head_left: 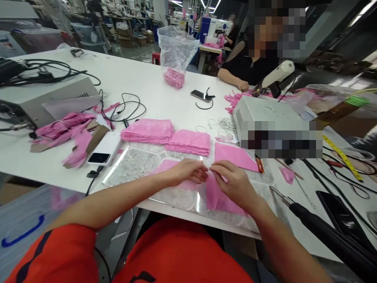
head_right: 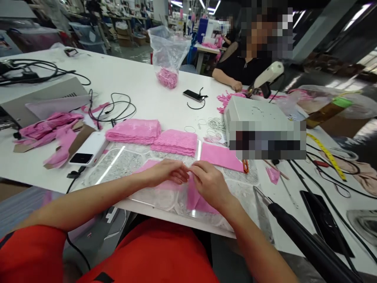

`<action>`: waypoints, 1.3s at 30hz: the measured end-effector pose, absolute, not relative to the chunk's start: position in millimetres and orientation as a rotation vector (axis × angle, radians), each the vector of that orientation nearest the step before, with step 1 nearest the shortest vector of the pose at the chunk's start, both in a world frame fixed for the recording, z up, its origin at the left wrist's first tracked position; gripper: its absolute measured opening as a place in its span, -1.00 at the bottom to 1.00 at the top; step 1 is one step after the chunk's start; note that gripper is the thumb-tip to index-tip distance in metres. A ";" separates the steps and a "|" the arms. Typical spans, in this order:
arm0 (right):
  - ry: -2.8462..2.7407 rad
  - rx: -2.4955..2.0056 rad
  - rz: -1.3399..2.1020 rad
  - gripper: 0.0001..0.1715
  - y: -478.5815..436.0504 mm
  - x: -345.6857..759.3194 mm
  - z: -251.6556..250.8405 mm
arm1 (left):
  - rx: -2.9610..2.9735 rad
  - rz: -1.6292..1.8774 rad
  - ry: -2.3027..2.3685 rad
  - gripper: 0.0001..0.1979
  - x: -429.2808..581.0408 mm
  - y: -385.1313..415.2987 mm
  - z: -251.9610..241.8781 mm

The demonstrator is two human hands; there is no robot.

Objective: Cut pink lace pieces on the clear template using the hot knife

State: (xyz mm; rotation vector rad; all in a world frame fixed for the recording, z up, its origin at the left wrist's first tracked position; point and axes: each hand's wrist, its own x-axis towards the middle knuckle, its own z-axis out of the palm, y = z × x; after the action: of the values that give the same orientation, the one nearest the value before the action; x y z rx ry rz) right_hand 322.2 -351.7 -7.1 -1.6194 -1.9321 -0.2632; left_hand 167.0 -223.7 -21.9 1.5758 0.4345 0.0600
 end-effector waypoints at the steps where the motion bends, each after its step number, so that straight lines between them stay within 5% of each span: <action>1: -2.012 -1.549 -0.222 -0.74 -337.1 312.3 -4.9 | 1.435 0.082 0.500 -0.46 160.6 -217.3 -20.8; 8: -2.299 -1.067 0.190 -0.66 -275.5 261.8 -1.0 | 0.910 0.191 0.806 -0.43 109.6 -188.5 -16.5; 12: -1.999 -1.405 0.352 -0.77 -282.9 288.7 -5.1 | 1.058 0.210 0.870 -0.65 96.5 -187.8 -23.7; 19: -1.833 -1.920 0.487 -0.88 -325.7 334.0 -27.0 | 1.379 0.284 0.896 -0.74 97.6 -191.9 -28.9; 39: -1.956 -2.074 0.724 -0.84 -278.7 313.7 5.0 | 2.032 0.400 1.060 -0.74 61.2 -204.3 -29.6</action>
State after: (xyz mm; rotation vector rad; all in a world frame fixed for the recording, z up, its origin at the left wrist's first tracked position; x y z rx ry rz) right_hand 313.7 -278.7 5.0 -2.0737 -1.9556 0.7243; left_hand 61.2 -204.3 -29.6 2.0317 1.0601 0.4001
